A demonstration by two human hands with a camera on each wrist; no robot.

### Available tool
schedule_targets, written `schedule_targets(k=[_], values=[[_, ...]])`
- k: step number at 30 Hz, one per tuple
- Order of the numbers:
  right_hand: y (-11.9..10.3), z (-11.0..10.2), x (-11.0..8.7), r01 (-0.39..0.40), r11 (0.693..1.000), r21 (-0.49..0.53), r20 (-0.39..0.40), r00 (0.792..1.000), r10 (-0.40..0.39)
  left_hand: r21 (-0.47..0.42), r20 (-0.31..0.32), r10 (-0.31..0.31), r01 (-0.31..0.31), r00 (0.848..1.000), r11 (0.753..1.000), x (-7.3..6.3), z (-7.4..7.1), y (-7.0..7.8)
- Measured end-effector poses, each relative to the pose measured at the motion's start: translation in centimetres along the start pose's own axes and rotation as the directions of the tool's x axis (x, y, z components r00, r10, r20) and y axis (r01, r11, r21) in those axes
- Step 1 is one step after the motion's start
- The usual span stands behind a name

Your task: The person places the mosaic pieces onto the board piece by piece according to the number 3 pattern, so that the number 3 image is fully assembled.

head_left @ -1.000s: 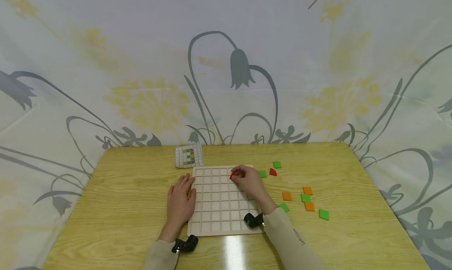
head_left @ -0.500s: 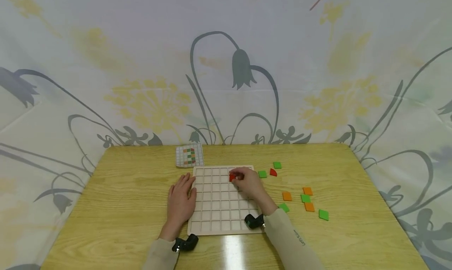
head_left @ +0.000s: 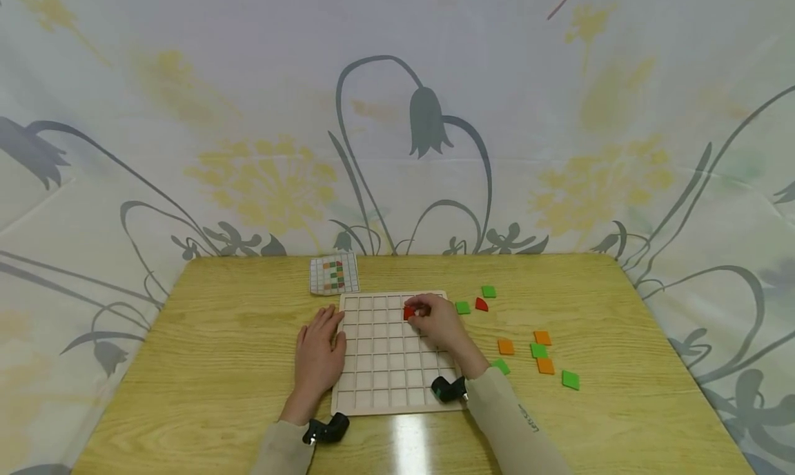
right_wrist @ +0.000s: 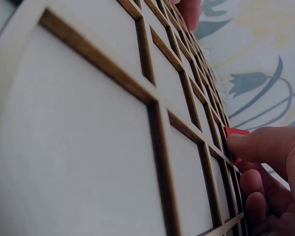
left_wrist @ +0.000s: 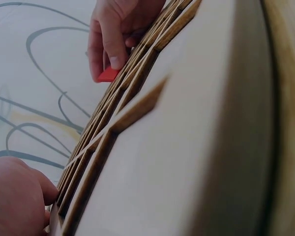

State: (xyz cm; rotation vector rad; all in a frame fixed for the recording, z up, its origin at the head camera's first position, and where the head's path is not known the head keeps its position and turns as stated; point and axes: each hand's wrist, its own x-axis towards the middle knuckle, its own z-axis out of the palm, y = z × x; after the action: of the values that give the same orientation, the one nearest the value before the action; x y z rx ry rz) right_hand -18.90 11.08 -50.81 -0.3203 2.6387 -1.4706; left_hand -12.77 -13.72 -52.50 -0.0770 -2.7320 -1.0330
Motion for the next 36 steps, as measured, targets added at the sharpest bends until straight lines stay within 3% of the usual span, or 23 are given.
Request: schedule_targets(k=[18, 30, 36], values=[[-0.1, -0.9, 0.3, -0.009, 0.997, 0.083, 0.007, 1.000, 0.009, -0.007, -0.023, 0.025, -0.026, 0.999, 1.000, 0.4, -0.1, 0.3], [0.3, -1.1, 0.1, -0.015, 0.989, 0.148, 0.004, 1.000, 0.015, -0.004, 0.000, 0.001, -0.001, 1.000, 1.000, 0.0, 0.0, 0.1], [0.4, -1.0, 0.1, -0.007, 0.994, 0.112, 0.013, 1.000, 0.005, 0.006, -0.003, 0.001, -0.001, 1.000, 1.000, -0.1, 0.0, -0.1]])
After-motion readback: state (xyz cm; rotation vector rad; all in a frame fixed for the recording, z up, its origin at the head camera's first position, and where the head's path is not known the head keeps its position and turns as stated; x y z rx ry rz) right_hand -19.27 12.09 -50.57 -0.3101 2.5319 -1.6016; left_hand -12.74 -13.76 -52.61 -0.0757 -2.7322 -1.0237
